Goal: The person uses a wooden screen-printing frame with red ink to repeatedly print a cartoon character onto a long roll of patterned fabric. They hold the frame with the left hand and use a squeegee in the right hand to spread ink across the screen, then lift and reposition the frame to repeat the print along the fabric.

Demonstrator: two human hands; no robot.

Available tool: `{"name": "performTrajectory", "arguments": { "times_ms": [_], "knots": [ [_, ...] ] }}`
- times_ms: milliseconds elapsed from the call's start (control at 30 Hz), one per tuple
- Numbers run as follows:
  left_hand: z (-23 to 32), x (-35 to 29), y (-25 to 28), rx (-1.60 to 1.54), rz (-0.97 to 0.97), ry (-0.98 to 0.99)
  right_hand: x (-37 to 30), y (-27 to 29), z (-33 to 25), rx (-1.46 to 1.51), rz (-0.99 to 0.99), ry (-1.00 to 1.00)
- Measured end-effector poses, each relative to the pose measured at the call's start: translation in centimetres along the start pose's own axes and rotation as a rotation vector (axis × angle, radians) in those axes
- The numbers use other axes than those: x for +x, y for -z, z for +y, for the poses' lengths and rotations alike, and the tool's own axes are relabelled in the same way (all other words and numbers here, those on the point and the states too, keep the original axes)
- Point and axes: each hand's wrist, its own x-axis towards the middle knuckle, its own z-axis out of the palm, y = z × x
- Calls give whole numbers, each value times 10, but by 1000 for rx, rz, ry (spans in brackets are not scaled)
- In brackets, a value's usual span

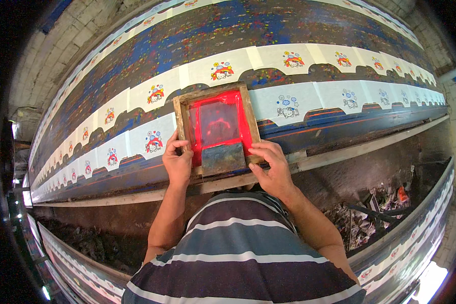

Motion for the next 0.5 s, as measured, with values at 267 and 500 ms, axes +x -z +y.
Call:
{"name": "performTrajectory", "arguments": {
  "times_ms": [267,500],
  "knots": [
    [-4,0,-4,-30,-11,68,9,-8,-27,-278,-95,249],
    [8,1,-4,66,-9,3,36,-30,-42,-426,-317,359]
  ]
}}
